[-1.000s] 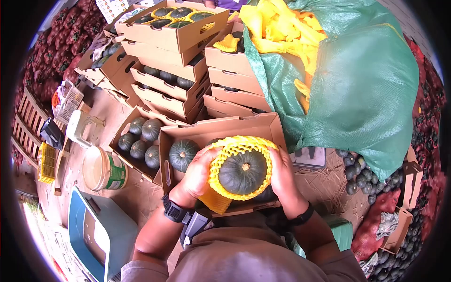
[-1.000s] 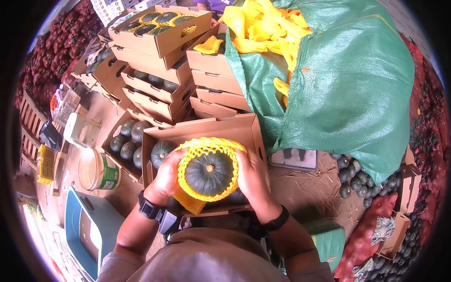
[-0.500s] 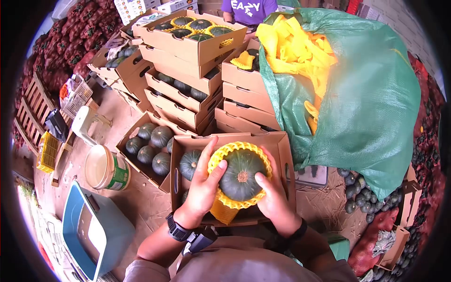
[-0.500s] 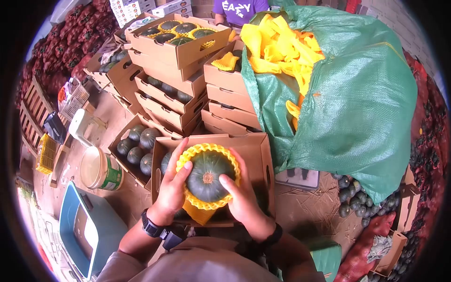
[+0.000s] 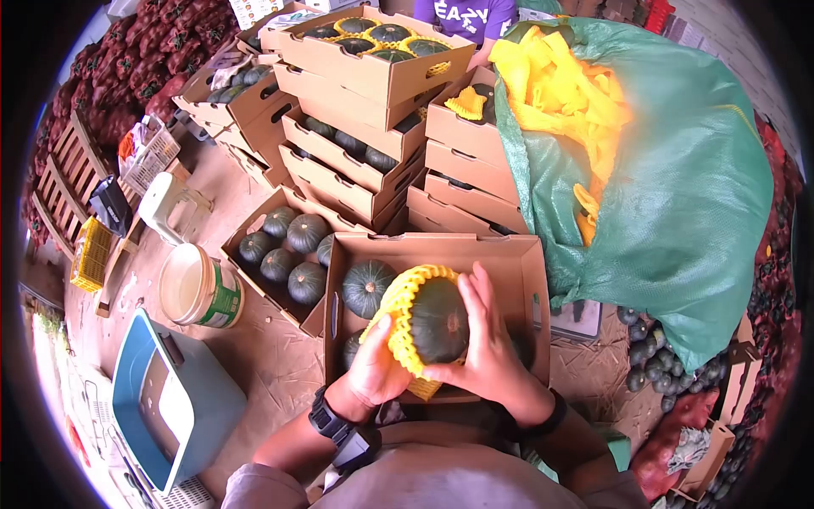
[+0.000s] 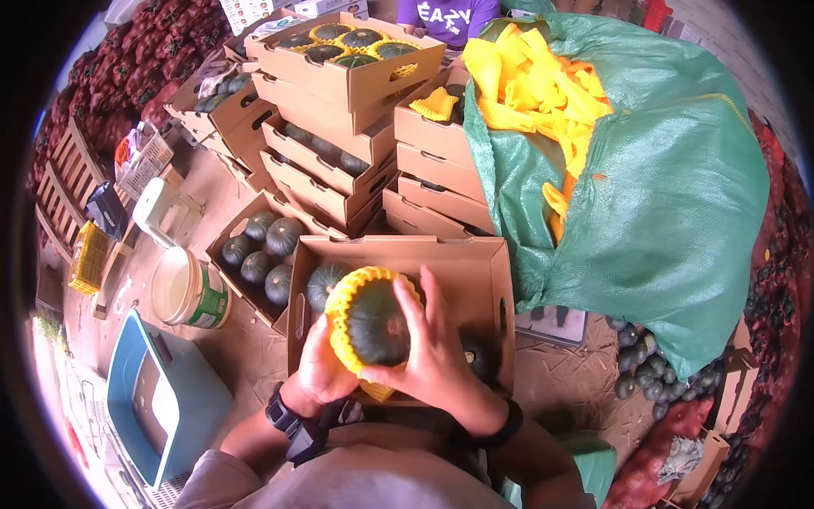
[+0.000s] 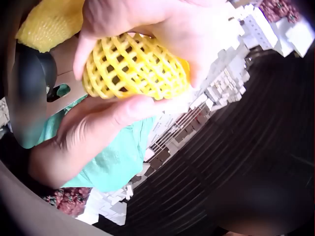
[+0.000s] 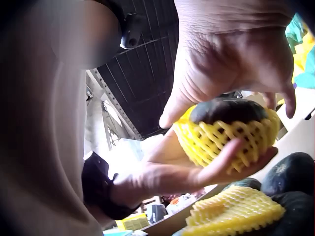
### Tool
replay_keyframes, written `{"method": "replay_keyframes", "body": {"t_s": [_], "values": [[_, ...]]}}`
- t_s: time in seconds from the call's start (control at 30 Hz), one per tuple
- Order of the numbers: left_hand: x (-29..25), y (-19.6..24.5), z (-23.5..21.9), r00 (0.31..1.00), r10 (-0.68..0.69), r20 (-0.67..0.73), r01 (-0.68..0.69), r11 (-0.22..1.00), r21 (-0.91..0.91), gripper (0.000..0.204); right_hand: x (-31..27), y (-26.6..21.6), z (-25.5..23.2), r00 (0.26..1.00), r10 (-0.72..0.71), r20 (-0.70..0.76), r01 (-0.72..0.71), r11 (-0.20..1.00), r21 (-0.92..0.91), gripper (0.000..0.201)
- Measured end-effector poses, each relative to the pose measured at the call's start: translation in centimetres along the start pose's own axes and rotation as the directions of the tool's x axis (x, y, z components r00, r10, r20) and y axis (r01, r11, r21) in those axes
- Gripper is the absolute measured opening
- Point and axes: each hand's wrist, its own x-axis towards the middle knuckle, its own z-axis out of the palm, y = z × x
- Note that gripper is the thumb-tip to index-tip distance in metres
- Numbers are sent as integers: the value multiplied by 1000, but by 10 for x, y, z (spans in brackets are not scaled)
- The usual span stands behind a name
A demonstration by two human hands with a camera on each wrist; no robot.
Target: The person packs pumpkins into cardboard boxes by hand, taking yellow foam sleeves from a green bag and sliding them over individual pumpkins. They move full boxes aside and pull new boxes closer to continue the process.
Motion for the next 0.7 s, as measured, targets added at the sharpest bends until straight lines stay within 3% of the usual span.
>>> {"method": "replay_keyframes", "body": {"t_s": [0.03, 0.07, 0.1, 0.17, 0.2, 0.23, 0.27, 0.3, 0.33, 0.37, 0.4, 0.43, 0.5, 0.57, 0.6, 0.63, 0.67, 0.7], "values": [[1, 2, 5, 998, -5, -56, 15, 984, 175, 68, 3, -9, -4, 993, -84, 85, 90, 993, -72, 106], [0, 1, 13, 998, -40, -53, 51, 974, 222, 65, 4, -10, -4, 984, -44, 171, 56, 996, -65, 114], [0, -4, 8, 998, 10, -58, 3, 973, 232, 66, 6, -1, -8, 985, -49, 163, 42, 998, 44, 116], [-5, 15, 4, 997, -70, -25, 73, 886, 458, 71, 16, 28, -31, 960, 26, 279, -158, 872, 463, 106], [-6, 32, 11, 989, -144, 32, 93, 777, 623, 70, 18, 31, -40, 969, 112, 220, -234, 702, 672, 104], [-4, 40, 17, 994, -97, 42, 25, 608, 794, 58, 20, 33, -47, 961, 209, 180, -261, 479, 838, 101], [1, 42, 7, 988, -57, 143, -122, 274, 954, 53, 24, 40, -51, 960, 249, 131, -245, 510, 825, 94], [6, 40, -6, 966, -56, 252, -257, -101, 961, 51, 27, 49, -53, 956, 283, 83, -256, 655, 711, 89], [9, 32, -15, 960, -72, 271, -280, -238, 930, 52, 27, 65, -56, 981, 189, 40, -193, 946, 261, 85], [8, 26, -19, 953, -72, 293, -298, -377, 877, 48, 25, 78, -57, 995, 84, 54, -67, 962, -264, 82], [6, 21, -20, 946, -77, 315, -310, -508, 804, 44, 22, 78, -51, 958, 245, 149, -142, 858, -494, 80], [5, 17, -20, 938, -87, 337, -315, -626, 714, 40, 21, 84, -46, 848, 453, 276, -140, 693, -707, 85], [5, 17, -13, 923, 3, 385, -291, -649, 703, 31, 18, 83, -27, 838, 482, 257, -84, 578, -812, 89], [6, 25, -6, 904, 121, 410, -251, -627, 738, 29, 18, 90, -28, 943, 297, 150, -141, 764, -629, 84], [5, 29, -10, 903, 243, 356, -187, -522, 832, 30, 21, 88, -29, 979, 200, 45, -144, 826, -545, 81], [2, 33, -11, 841, 369, 396, -206, -459, 865, 27, 26, 77, -33, 991, 112, -68, -131, 879, -458, 78], [1, 32, -4, 826, 441, 350, -229, -304, 924, 25, 34, 61, -34, 981, 146, -128, -174, 952, -252, 61], [4, 29, 3, 811, 508, 292, -255, -143, 956, 24, 38, 45, -28, 968, 193, -163, -135, 940, 312, 40]]}}
